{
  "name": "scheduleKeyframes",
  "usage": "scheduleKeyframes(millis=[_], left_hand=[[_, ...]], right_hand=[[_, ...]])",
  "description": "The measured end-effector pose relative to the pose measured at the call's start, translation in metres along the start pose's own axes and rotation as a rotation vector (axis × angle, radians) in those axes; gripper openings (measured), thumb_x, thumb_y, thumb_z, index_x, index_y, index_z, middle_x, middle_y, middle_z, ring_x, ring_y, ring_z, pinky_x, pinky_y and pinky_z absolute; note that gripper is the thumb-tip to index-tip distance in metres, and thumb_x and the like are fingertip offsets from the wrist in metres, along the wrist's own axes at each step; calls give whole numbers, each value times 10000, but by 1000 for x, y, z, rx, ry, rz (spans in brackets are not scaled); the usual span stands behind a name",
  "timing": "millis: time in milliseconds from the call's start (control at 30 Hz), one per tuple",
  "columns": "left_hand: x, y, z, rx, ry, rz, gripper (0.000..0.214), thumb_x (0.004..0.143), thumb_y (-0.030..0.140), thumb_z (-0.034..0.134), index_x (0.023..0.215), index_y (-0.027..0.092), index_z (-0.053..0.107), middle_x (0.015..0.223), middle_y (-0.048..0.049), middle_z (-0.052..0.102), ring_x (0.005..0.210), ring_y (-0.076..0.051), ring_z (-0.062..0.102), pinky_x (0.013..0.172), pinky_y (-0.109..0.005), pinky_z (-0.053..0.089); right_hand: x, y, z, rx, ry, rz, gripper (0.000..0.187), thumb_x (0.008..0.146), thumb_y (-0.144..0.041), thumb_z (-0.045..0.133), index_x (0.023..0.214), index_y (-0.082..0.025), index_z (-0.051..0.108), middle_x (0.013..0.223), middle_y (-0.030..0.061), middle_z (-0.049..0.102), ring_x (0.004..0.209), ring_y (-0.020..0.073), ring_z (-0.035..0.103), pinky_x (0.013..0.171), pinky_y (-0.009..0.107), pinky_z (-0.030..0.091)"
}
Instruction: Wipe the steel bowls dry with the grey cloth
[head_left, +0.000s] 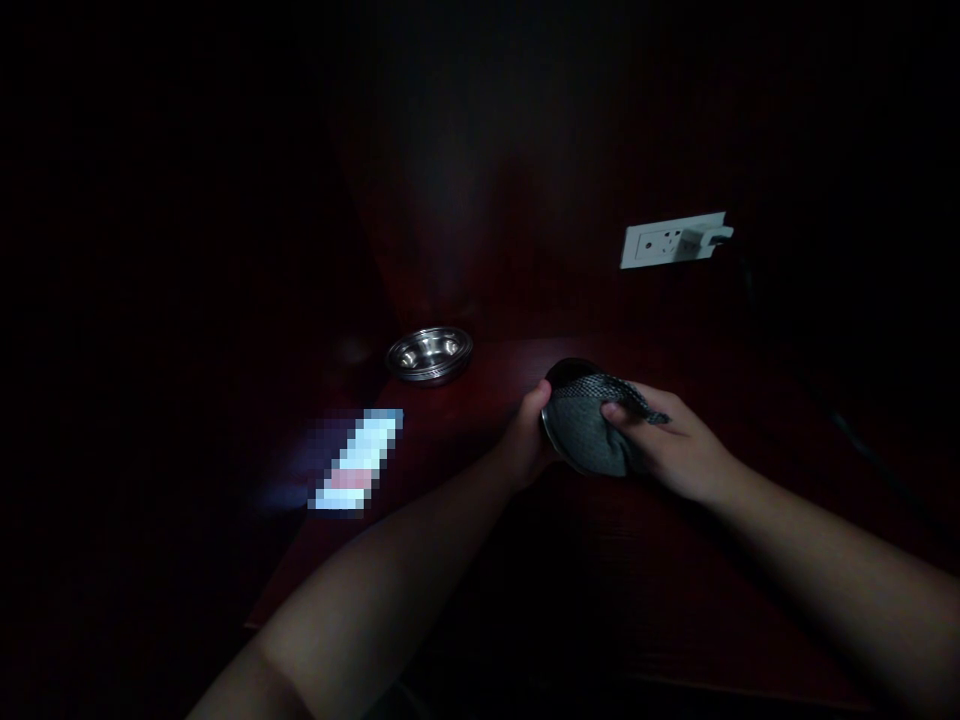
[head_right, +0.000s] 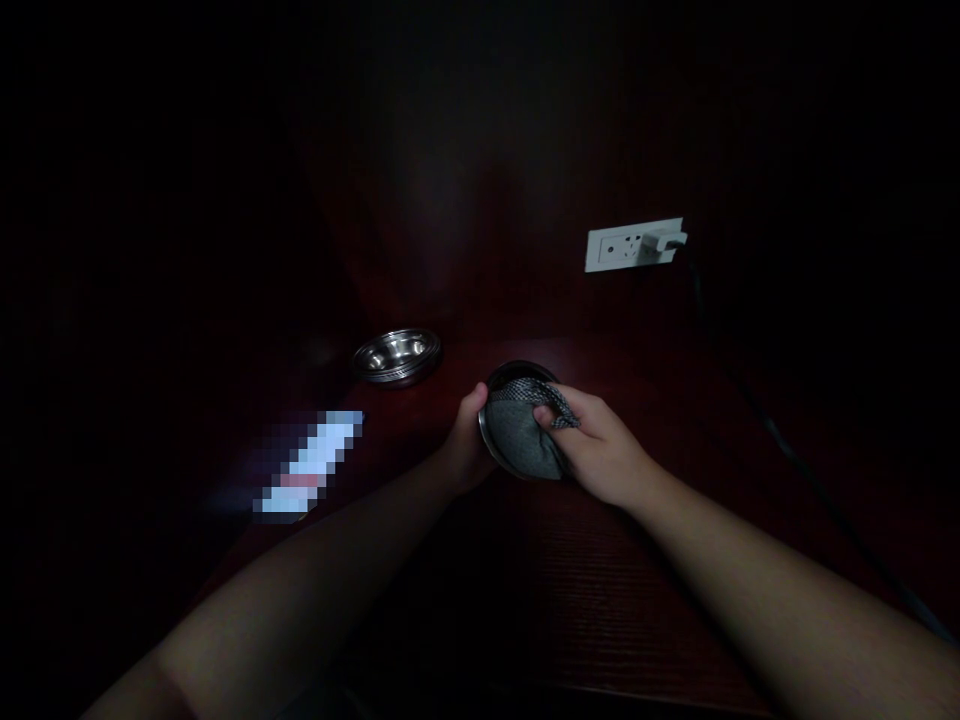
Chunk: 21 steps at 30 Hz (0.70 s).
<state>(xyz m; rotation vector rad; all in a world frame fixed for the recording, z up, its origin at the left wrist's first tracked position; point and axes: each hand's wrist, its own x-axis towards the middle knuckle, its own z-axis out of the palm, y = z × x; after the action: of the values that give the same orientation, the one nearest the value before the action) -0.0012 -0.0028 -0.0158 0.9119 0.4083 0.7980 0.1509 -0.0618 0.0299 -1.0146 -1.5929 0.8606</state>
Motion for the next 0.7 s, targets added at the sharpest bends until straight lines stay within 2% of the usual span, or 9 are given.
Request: scheduleKeyframes(millis=[300,700], left_hand=[[-2,0,1,18,9,4,688,816,683,403,1163,138,640,1159,-171,674,1140,-368,580,964,-527,420],[-1,1,1,12,-6,0,701,818,680,403,1189,129,627,1192,-175,659,1177,-378,555,977,-531,404]], right_hand=[[-1,1,0,-33,-26,-11,377,807,-542,622,775,-167,599,717,17,573,641,155,512,568,265,439],[-1,2,-1,-57,-41,-30,349,832,-515,598,788,-170,617,713,20,582,632,160,522,559,266,445]])
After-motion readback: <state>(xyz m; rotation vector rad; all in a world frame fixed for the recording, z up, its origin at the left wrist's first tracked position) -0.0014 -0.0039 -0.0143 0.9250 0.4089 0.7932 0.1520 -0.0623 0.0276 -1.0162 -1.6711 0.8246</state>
